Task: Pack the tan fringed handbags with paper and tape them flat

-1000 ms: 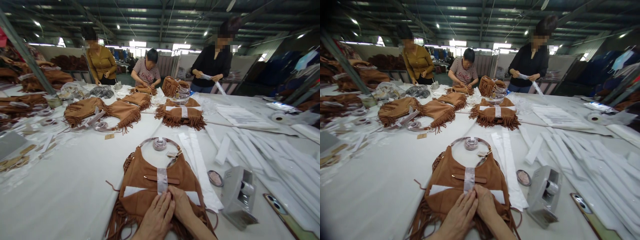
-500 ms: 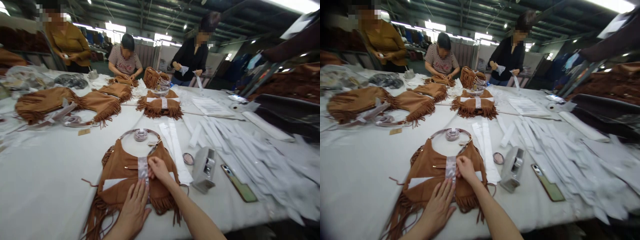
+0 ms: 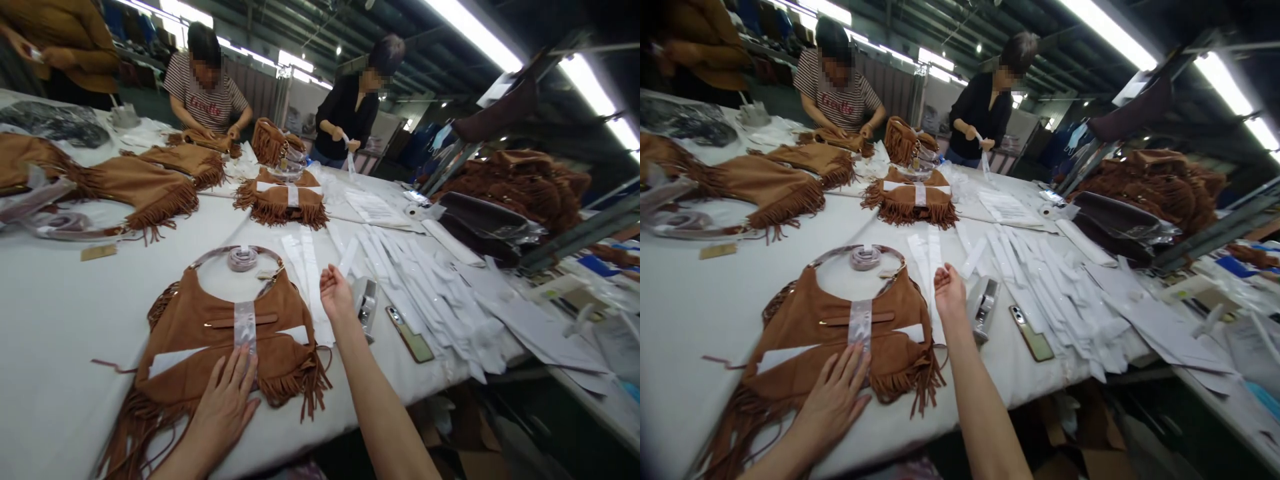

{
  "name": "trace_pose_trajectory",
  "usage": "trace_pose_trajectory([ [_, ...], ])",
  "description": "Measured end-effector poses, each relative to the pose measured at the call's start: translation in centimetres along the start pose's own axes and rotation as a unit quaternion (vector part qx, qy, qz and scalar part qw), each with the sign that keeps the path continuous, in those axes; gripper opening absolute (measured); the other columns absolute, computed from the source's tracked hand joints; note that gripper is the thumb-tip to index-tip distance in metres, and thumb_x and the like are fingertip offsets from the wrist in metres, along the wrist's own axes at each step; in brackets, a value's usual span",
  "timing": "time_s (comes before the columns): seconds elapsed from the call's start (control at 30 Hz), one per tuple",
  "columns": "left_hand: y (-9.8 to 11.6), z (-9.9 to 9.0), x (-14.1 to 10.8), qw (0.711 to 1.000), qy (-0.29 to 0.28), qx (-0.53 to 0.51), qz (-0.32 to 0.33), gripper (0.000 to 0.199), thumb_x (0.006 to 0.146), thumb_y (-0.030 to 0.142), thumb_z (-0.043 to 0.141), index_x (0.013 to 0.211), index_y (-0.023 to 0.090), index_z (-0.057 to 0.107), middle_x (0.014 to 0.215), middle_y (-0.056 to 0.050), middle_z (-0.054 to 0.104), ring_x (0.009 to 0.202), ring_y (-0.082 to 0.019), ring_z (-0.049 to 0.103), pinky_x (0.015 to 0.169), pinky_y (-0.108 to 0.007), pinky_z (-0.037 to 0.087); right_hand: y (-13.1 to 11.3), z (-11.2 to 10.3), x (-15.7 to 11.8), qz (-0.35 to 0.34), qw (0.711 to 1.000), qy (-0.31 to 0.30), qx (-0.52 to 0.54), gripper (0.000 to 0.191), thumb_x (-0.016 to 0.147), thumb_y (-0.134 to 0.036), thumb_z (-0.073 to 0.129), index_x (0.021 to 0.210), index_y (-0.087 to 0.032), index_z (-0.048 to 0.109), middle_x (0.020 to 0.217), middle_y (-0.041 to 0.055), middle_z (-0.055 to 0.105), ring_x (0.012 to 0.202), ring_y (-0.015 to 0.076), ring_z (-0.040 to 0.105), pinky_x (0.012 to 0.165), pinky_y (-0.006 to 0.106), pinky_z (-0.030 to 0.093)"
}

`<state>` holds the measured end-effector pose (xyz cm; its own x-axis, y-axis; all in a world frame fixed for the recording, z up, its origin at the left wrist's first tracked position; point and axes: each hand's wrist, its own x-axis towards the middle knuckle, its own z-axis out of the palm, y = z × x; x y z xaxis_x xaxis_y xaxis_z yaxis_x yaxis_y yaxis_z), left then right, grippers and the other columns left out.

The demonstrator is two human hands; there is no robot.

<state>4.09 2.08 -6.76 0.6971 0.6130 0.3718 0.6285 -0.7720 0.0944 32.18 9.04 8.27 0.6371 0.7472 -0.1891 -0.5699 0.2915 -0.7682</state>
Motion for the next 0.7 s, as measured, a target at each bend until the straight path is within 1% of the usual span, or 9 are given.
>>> trace_pose_trajectory([
  [0.1,0.1,-0.8,0.4,0.999,-0.002,0.042,0.015,0.062,0.085,0.039,0.047,0.141,0.016,0.033,0.150,-0.015,0.029,0.139,-0.029,0.024,0.112,-0.047,0.020,5.8,1.6,-3.8,0.005,0.997,-0.047,-0.067,0.014,0.087,-0.029,0.057,0.095,-0.017,0.056,0.072,0.0011,0.064,0.066,0.0116,0.063,0.062,0.022,0.054],
  [0.17,0.0,-1.0,0.7,0.998,-0.002,0.067,0.019,0.064,0.083,0.033,0.049,0.142,0.016,0.031,0.150,-0.014,0.031,0.138,-0.029,0.026,0.111,-0.046,0.021,8.9,2.3,-6.2,-0.050,0.974,-0.127,-0.181,0.021,0.087,-0.033,0.057,0.103,-0.018,0.058,0.084,0.0038,0.066,0.079,0.0159,0.064,0.077,0.030,0.055],
  [0.23,-0.2,-0.9,0.9,0.996,0.003,0.081,0.027,0.064,0.081,0.034,0.051,0.140,0.017,0.035,0.146,-0.012,0.038,0.136,-0.029,0.030,0.112,-0.046,0.020,11.5,2.6,-7.8,-0.162,0.876,-0.268,-0.367,0.029,0.091,-0.032,0.049,0.116,-0.019,0.056,0.108,0.0085,0.063,0.103,0.0201,0.059,0.096,0.039,0.047],
  [0.3,-0.5,-0.7,0.9,0.995,0.015,0.084,0.047,0.060,0.078,0.038,0.053,0.134,0.019,0.042,0.137,-0.009,0.049,0.130,-0.029,0.038,0.113,-0.046,0.016,13.6,2.7,-8.6,-0.247,0.725,-0.377,-0.521,0.038,0.093,-0.026,0.040,0.130,-0.018,0.047,0.130,0.0117,0.052,0.122,0.0221,0.046,0.107,0.044,0.036],
  [0.33,-0.6,-0.4,0.9,0.994,0.027,0.084,0.059,0.057,0.077,0.040,0.055,0.130,0.020,0.047,0.131,-0.009,0.054,0.127,-0.029,0.041,0.113,-0.046,0.014,14.4,2.7,-8.6,-0.257,0.670,-0.401,-0.570,0.042,0.093,-0.023,0.038,0.134,-0.017,0.043,0.137,0.0127,0.047,0.127,0.0230,0.041,0.110,0.047,0.031],
  [0.4,-0.8,0.1,0.8,0.991,0.062,0.089,0.081,0.053,0.075,0.041,0.056,0.123,0.020,0.053,0.123,-0.009,0.060,0.122,-0.029,0.045,0.114,-0.046,0.010,15.4,3.0,-8.2,-0.228,0.634,-0.398,-0.623,0.044,0.091,-0.019,0.040,0.135,-0.015,0.041,0.141,0.0147,0.041,0.133,0.0257,0.033,0.113,0.053,0.022],
  [0.47,-1.0,0.7,0.8,0.987,0.094,0.096,0.089,0.053,0.073,0.039,0.057,0.121,0.018,0.055,0.122,-0.011,0.060,0.123,-0.031,0.044,0.114,-0.046,0.009,15.3,3.7,-7.3,-0.184,0.663,-0.370,-0.624,0.038,0.091,-0.019,0.043,0.129,-0.014,0.048,0.138,0.0152,0.045,0.133,0.0285,0.033,0.112,0.058,0.016],
  [0.53,-1.1,1.3,0.9,0.985,0.111,0.101,0.091,0.056,0.072,0.037,0.056,0.124,0.016,0.053,0.125,-0.014,0.058,0.129,-0.031,0.038,0.113,-0.046,0.010,14.0,4.8,-6.0,-0.161,0.716,-0.340,-0.587,0.033,0.093,-0.026,0.047,0.124,-0.016,0.052,0.132,0.0131,0.051,0.128,0.0285,0.040,0.109,0.058,0.024],
  [0.7,-1.0,1.6,0.8,0.985,0.128,0.087,0.079,0.064,0.077,0.039,0.054,0.135,0.017,0.043,0.131,-0.014,0.054,0.139,-0.027,0.024,0.113,-0.043,0.014,5.7,7.0,-1.4,-0.172,0.862,-0.225,-0.421,0.034,0.091,-0.039,0.055,0.117,-0.018,0.055,0.120,0.0078,0.055,0.103,0.0220,0.057,0.087,0.043,0.050],
])
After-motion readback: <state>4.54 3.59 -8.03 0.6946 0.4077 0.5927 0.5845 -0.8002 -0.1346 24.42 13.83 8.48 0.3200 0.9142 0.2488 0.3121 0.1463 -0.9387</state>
